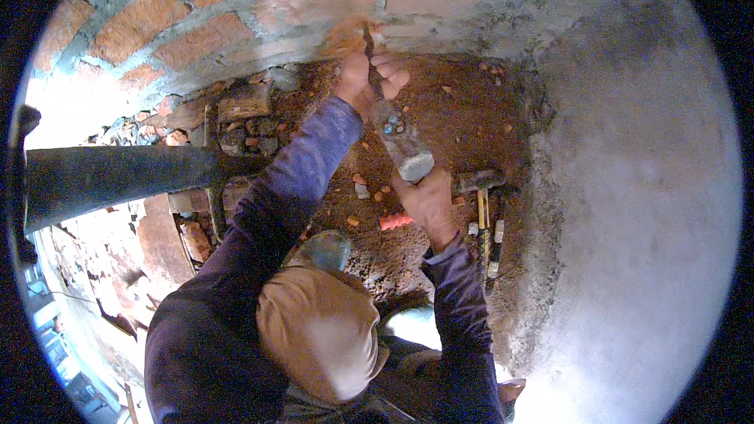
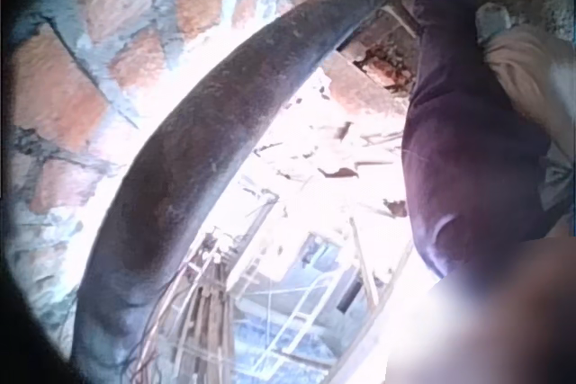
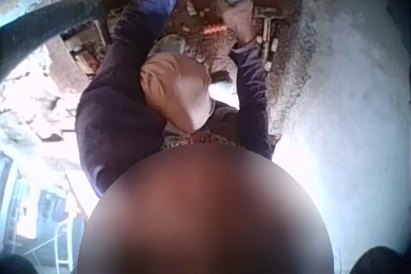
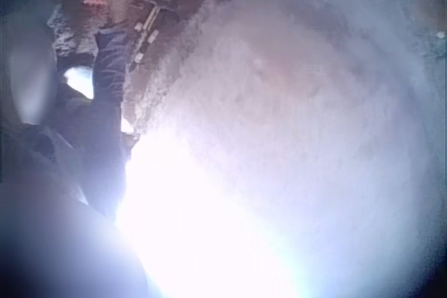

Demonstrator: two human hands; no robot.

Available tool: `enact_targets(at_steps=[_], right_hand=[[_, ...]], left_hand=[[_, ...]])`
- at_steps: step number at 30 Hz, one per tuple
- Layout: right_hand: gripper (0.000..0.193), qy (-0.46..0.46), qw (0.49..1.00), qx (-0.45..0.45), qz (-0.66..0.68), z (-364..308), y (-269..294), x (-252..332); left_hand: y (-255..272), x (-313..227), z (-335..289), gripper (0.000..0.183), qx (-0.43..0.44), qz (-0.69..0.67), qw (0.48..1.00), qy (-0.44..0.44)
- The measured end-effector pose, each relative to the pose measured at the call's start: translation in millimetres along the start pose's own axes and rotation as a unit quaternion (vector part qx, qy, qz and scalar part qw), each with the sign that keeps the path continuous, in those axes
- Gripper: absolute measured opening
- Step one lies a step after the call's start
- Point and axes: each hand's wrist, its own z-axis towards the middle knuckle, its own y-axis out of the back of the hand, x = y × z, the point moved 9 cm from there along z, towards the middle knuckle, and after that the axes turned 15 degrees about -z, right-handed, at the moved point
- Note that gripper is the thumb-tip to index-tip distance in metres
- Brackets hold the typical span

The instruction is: The person uses a hammer and chisel to chip away at a brick wall, removing mortar and breaking bricks. Debris falls to the floor as the person works on a small section of the wall.

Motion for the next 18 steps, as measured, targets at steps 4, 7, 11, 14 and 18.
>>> enact_targets(at_steps=[4,7,11,14,18], right_hand=[[0.011,-0.123,0.989,0.065,0.059,-12.5,6.7,-12.2],[0.014,-0.018,0.972,-0.075,0.223,-27.3,75.9,25.4],[0.011,0.241,0.91,-0.213,0.262,-32.3,114.8,63.8],[0.009,-0.008,0.997,-0.069,-0.024,3.3,41.1,14.1],[0.015,-0.095,0.994,0.035,0.04,-3.9,1.7,-12.6]], left_hand=[[6.6,-7.5,-8.6,0.05,-0.046,0.118,0.989,-0.074],[-5.6,4.6,2.0,0.052,0.017,-0.003,1.0,-0.023],[-1.3,2.7,13.4,0.053,0.002,-0.019,0.999,-0.026],[1.5,-1.8,19.4,0.054,0.006,-0.002,0.999,-0.038],[7.4,-8.3,18.8,0.055,-0.005,0.081,0.995,-0.064]])
